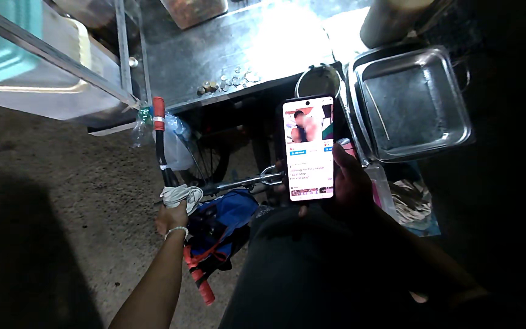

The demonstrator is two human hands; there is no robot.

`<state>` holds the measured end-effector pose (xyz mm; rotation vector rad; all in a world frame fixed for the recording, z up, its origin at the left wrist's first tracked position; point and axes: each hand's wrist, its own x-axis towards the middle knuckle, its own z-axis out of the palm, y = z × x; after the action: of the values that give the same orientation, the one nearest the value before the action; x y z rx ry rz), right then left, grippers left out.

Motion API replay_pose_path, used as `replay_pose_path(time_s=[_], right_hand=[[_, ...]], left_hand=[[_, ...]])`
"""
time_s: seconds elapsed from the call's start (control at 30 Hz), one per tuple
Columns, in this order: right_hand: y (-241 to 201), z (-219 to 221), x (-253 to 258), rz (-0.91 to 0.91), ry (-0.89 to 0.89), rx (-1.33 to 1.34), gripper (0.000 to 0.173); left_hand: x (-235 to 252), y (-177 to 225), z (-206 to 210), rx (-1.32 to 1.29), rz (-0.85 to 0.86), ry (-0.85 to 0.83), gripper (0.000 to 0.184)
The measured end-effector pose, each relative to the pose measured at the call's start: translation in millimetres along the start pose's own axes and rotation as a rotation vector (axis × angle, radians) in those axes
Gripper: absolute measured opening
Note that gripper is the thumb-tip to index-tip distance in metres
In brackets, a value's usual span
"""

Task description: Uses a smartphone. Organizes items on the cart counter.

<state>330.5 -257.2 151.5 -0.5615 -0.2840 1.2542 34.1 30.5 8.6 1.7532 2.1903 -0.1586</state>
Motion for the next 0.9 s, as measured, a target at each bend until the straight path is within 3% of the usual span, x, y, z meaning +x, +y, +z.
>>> replay_pose_path(time_s=[0.5,0.63,0.9], right_hand=[[-0.2,-1.2,-0.1,-0.011,-0.008,0.0,0.053],[0.8,-3.5,-1.3,-0.024,0.01,-0.041,0.036],[0.4,-1.8,-0.5,-0.012,0.048,-0.066,0.04]], left_hand=[[-0.2,-0.9,0.3,-0.011,-0.005,-0.006,0.072],[-1.0,-0.6,-0.4,0.001,-0.003,-0.007,0.072],[0.0,-0.6,0.0,0.011,-0.002,-0.005,0.073]])
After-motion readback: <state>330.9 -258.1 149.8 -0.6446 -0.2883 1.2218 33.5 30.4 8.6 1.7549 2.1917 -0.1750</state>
